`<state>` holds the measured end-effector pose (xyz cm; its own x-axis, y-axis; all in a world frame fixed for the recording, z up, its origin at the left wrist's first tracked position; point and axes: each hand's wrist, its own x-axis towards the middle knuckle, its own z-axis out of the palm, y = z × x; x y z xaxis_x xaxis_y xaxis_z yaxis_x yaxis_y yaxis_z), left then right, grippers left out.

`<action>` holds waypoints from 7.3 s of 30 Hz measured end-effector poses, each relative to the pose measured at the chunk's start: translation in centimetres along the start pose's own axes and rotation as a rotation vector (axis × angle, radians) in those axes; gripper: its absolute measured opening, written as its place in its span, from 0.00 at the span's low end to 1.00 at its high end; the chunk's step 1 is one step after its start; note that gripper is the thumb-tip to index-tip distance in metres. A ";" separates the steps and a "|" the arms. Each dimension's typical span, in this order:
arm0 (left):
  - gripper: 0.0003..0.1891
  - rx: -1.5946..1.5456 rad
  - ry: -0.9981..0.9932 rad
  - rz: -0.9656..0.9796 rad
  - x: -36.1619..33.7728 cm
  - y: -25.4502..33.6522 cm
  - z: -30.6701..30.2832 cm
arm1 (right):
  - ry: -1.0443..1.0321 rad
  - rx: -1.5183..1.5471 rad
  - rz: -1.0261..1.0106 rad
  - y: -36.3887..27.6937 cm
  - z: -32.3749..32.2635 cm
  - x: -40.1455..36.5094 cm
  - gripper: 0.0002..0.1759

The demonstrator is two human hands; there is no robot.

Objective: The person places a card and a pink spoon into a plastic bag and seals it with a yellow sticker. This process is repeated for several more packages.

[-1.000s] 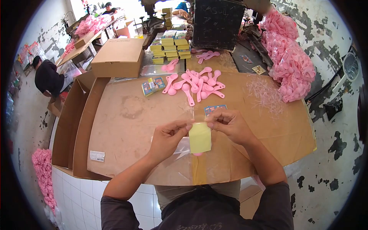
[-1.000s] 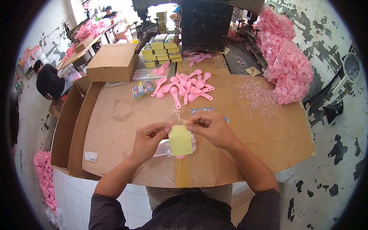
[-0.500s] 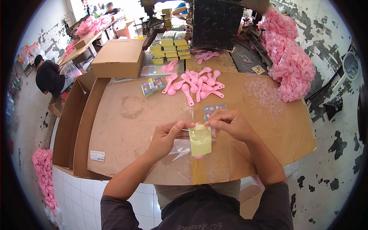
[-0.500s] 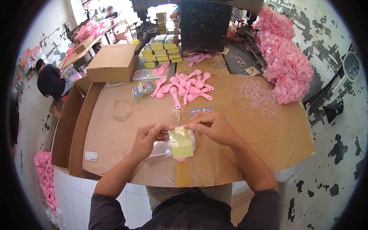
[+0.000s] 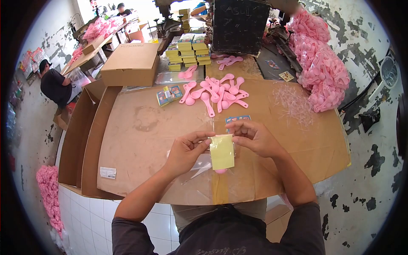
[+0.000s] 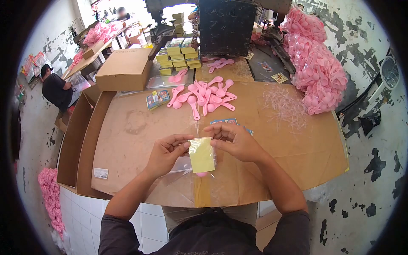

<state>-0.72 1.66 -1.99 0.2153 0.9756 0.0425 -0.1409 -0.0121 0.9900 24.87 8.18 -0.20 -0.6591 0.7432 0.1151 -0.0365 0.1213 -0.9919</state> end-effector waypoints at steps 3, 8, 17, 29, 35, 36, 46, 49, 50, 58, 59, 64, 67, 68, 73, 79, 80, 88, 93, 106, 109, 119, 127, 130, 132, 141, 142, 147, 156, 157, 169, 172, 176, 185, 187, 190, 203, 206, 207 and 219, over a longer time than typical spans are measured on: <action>0.14 0.020 0.024 0.029 0.0 0.1 0.0 | -0.088 -0.043 0.049 0.0 0.2 -0.3 0.18; 0.17 -0.046 0.138 0.178 -0.1 0.9 1.3 | -0.104 -0.072 0.061 0.7 -0.1 0.0 0.17; 0.14 -0.019 0.229 0.119 0.0 3.2 -5.9 | 0.192 -0.478 0.006 -0.5 -4.5 1.2 0.20; 0.20 0.457 0.351 0.241 1.3 1.5 -8.7 | 0.261 -1.160 -0.157 4.3 -6.0 0.4 0.24; 0.14 1.071 0.006 0.340 1.2 -1.5 -2.4 | 0.361 -0.768 -0.094 4.6 -6.3 0.4 0.16; 0.12 1.060 0.032 0.305 1.4 -1.7 -2.3 | 0.364 -0.587 0.018 4.9 -6.2 0.2 0.15; 0.10 0.712 0.121 0.044 1.0 -1.4 -2.4 | 0.396 -0.118 -0.100 3.8 -4.6 -0.1 0.09; 0.10 0.779 0.141 0.180 1.1 -1.8 -2.4 | 0.259 0.109 -0.125 2.4 -2.1 -0.4 0.09; 0.10 0.826 0.133 0.192 1.1 -1.5 -2.2 | 0.191 -0.006 -0.143 2.9 -1.7 -0.6 0.10; 0.06 0.378 0.148 0.240 1.4 -1.3 -3.0 | -0.076 -0.365 -0.007 3.8 0.5 -0.9 0.11; 0.06 0.217 0.137 0.189 1.3 -0.8 -3.1 | -0.026 -0.334 -0.054 3.8 0.4 -0.9 0.11; 0.13 -0.044 0.040 0.032 0.6 0.6 -2.8 | 0.268 -0.413 -0.002 2.6 -0.7 -0.8 0.13; 0.17 -0.017 0.008 -0.037 0.5 0.3 -1.7 | 0.408 -0.031 -0.177 3.1 -0.3 -0.1 0.13; 0.18 -0.016 0.010 -0.044 0.4 0.0 -1.5 | 0.436 -0.024 -0.206 3.0 -0.4 -0.1 0.14; 0.21 0.020 0.017 -0.019 0.6 -1.0 -1.1 | 0.381 -0.132 -0.248 3.1 -0.8 -0.3 0.16; 0.23 0.290 -0.124 0.047 -0.1 -0.9 -0.5 | 0.302 -0.620 -0.406 1.4 0.5 -0.2 0.17; 0.23 0.261 -0.137 0.028 -0.3 -0.5 -0.2 | 0.327 -0.580 -0.379 1.2 0.4 -0.2 0.17; 0.25 0.191 -0.126 0.017 -0.4 0.0 0.0 | 0.347 -0.600 -0.377 1.5 -0.3 -0.1 0.17; 0.25 0.175 -0.145 0.037 -0.6 -0.5 0.0 | 0.352 -0.528 -0.312 1.5 -0.1 -0.1 0.17; 0.25 0.201 -0.127 0.056 -0.4 -0.8 -0.1 | 0.249 -0.636 -0.335 1.2 -0.6 -0.5 0.18; 0.25 0.281 -0.147 0.043 -0.4 -0.8 0.0 | 0.296 -0.540 -0.307 1.5 0.4 -0.5 0.18; 0.23 0.143 -0.125 -0.046 -0.5 -0.5 0.2 | 0.046 -0.499 -0.351 1.4 0.9 0.8 0.13; 0.17 0.049 -0.070 -0.109 -0.1 -0.5 -0.4 | 0.366 -1.225 -0.167 4.4 -8.3 6.5 0.13; 0.16 0.078 -0.052 -0.132 -0.1 -0.4 -0.8 | 0.396 -1.270 -0.234 4.5 -8.2 7.2 0.12; 0.16 0.010 -0.024 -0.075 0.1 -0.9 -0.9 | 0.461 -1.330 -0.319 3.1 -8.1 7.0 0.11; 0.17 -0.043 -0.001 -0.039 0.0 -0.4 -0.6 | 0.330 -0.767 -0.272 -5.8 -2.1 1.3 0.07; 0.17 -0.048 -0.008 -0.034 0.0 -0.4 -0.6 | 0.322 -0.710 -0.309 -5.6 -2.0 1.2 0.07; 0.17 0.015 -0.059 -0.107 -0.3 0.4 -0.4 | 0.163 -0.726 -0.309 -5.4 -1.5 1.1 0.06; 0.17 -0.066 -0.128 -0.067 -0.3 -0.1 -0.4 | -0.086 -0.583 -0.429 -2.4 1.0 1.6 0.15; 0.17 -0.052 -0.147 -0.077 -0.4 0.1 -0.6 | -0.025 -0.457 -0.365 -2.6 1.2 1.5 0.14; 0.24 0.070 -0.166 0.338 -0.9 1.2 0.5 | -0.054 -0.947 -0.664 -11.5 3.5 0.8 0.11; 0.30 0.329 -0.270 0.427 -1.5 1.8 -0.6 | -0.009 -1.151 -0.587 -12.4 3.9 -0.1 0.08; 0.25 0.376 -0.145 0.513 -2.2 2.8 2.2 | 0.039 -1.065 -0.512 -11.8 4.4 -0.5 0.06; 0.14 0.131 -0.028 0.222 -1.8 2.7 2.0 | 0.242 -1.056 -0.636 -9.4 4.8 -0.1 0.10; 0.15 0.199 0.002 0.203 -1.8 2.1 1.7 | 0.246 -1.203 -0.770 -8.8 5.0 0.4 0.11; 0.15 0.391 0.025 0.233 -2.0 2.1 1.8 | 0.206 -1.353 -0.825 -7.6 5.9 0.9 0.12; 0.18 0.374 -0.039 0.176 -1.9 2.1 1.5 | 0.250 -0.744 -0.303 -8.3 1.0 0.5 0.01; 0.19 0.221 -0.052 0.095 -1.1 0.7 0.4 | 0.088 0.142 0.256 -9.1 -7.5 -3.1 0.05; 0.19 0.194 -0.046 0.100 -1.0 0.9 0.5 | 0.150 0.169 0.241 -7.8 -10.7 -3.7 0.06; 0.15 0.129 0.018 0.096 -0.7 1.0 1.2 | 0.335 -0.829 -0.068 -4.0 -5.5 -2.7 0.22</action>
<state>0.13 0.69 -0.89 0.1897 0.9723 0.1368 -0.0344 -0.1326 0.9906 30.89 9.33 3.78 -0.4165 0.8545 0.3105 0.5725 0.5118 -0.6406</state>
